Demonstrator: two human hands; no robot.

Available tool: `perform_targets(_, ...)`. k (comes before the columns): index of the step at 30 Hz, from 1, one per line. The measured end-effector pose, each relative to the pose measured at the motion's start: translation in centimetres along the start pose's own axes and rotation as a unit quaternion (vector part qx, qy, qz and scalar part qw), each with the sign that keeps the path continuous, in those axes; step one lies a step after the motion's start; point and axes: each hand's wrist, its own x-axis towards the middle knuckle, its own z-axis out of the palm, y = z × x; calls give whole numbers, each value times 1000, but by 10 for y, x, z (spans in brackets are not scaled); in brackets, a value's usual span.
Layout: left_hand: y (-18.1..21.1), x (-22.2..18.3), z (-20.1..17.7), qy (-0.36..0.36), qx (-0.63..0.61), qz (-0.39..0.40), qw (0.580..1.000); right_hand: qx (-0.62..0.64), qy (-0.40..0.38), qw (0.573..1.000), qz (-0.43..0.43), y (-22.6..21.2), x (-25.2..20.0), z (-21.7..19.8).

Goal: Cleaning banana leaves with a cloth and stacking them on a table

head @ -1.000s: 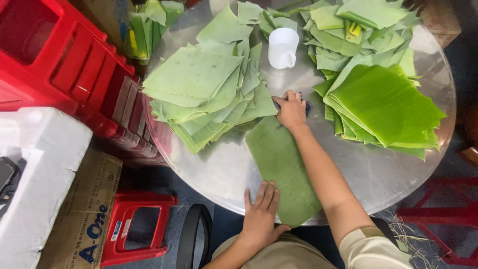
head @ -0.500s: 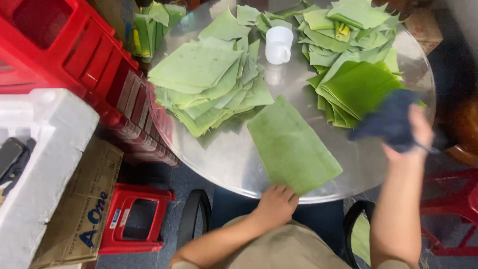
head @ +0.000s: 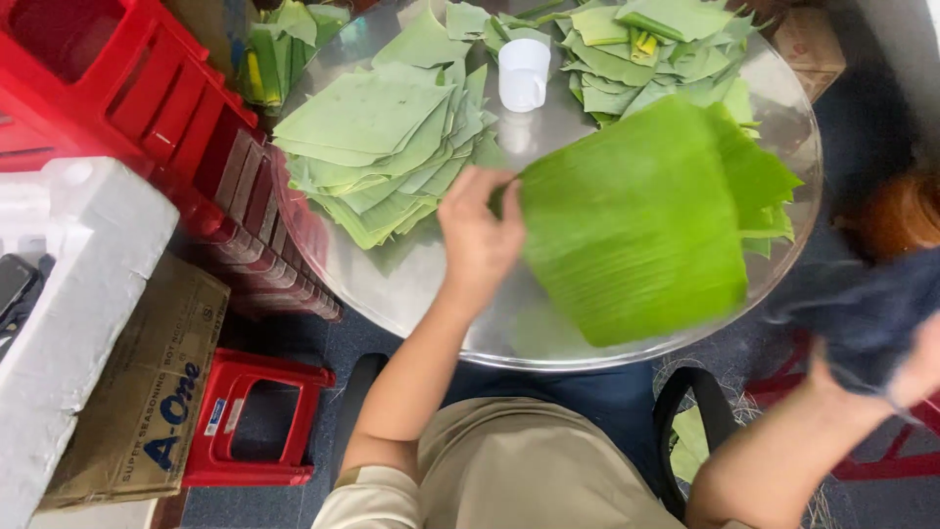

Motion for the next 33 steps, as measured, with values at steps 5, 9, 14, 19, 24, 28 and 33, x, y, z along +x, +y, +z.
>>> perform_targets(5, -106, -78, 12, -59, 120, -104, 986, -60, 43, 996, -46, -67, -9, 86)
perform_targets(9, -110, -107, -11, -155, 257, -212, 930, 39, -9, 999, -17, -146, -37, 185)
perform_targets(14, -159, -150, -38, -217, 299, -67, 927, 19, -225, 971, -76, -106, -88, 322)
perform_targets(19, -170, -166, -54, -279, 298, -31, 912, -197, -419, 850, -251, -81, -134, 364)
perform_targets(24, -168, -173, -56, -307, 335, -25, 890, -178, -474, 858, -86, -92, -64, 361)
perform_targets(28, -163, -172, -56, -313, 341, -56, 885, -369, -339, 843, -196, -15, -37, 381)
perform_targets(33, -166, -174, -54, -318, 335, -56, 885, -264, -474, 840, -24, -93, -135, 358)
